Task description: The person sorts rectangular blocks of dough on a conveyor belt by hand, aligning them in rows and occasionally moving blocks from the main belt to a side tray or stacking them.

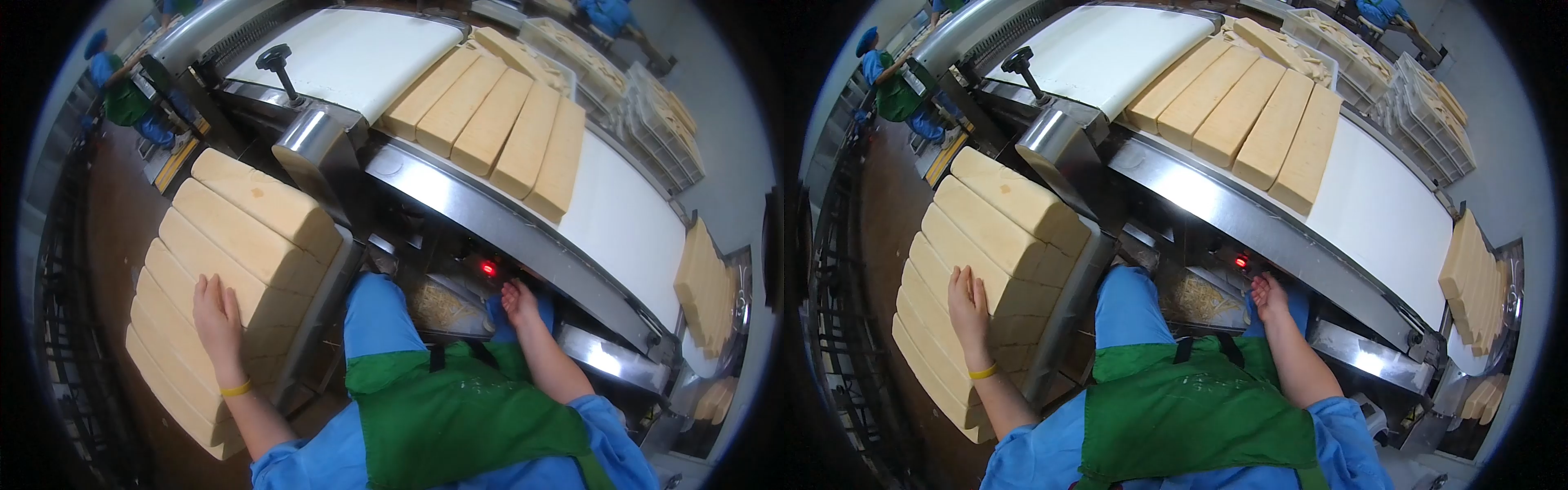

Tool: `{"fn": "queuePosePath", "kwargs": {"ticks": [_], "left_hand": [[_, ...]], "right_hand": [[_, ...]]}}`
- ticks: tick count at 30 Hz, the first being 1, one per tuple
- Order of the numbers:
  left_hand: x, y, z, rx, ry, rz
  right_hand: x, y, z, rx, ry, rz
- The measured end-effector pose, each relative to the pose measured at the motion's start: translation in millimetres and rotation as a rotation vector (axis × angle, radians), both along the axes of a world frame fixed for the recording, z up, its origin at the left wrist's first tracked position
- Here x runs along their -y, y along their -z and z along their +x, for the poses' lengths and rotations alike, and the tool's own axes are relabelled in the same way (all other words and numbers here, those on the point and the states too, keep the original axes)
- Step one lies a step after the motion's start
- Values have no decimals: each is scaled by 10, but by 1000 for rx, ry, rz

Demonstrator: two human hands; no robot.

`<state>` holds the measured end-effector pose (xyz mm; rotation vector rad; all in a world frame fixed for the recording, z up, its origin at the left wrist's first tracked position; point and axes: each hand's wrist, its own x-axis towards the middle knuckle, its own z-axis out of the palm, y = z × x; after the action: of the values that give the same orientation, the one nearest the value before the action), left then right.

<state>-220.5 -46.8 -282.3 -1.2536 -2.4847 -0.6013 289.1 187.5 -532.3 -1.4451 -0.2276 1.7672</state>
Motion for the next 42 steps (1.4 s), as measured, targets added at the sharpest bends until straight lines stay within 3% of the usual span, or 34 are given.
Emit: {"fn": "queuePosePath", "kwargs": {"ticks": [14,20,27,29,31,32,33,34,36,38,40,41,42], "left_hand": [[0,-7,17,69,-20,39],[18,38,-34,-14,-9,6],[58,117,-125,95,-14,48],[133,286,-272,93,16,50],[124,253,-271,286,30,76],[112,221,-274,288,18,30],[121,275,-325,333,62,98],[122,240,-331,312,65,63],[58,197,-273,65,140,87],[-44,26,-41,-130,174,61],[-223,-8,162,-104,279,112],[-340,-111,349,-89,310,85],[-439,-191,506,-76,341,59]], "right_hand": [[-86,37,46,-6,41,58],[-95,5,33,17,45,58],[-93,154,73,11,-7,97],[-34,-56,-41,295,-219,6],[140,-447,-172,376,-636,287],[211,-752,-265,540,-910,445],[262,-1088,-297,498,-1079,633],[335,-1656,-362,426,-1116,599],[261,-2147,-199,655,-1104,1303],[62,-2526,120,812,-947,1358],[-313,-2777,576,1114,-701,1169],[-618,-2636,892,1370,-491,1272],[-911,-2607,1263,1517,-440,1188]]}}
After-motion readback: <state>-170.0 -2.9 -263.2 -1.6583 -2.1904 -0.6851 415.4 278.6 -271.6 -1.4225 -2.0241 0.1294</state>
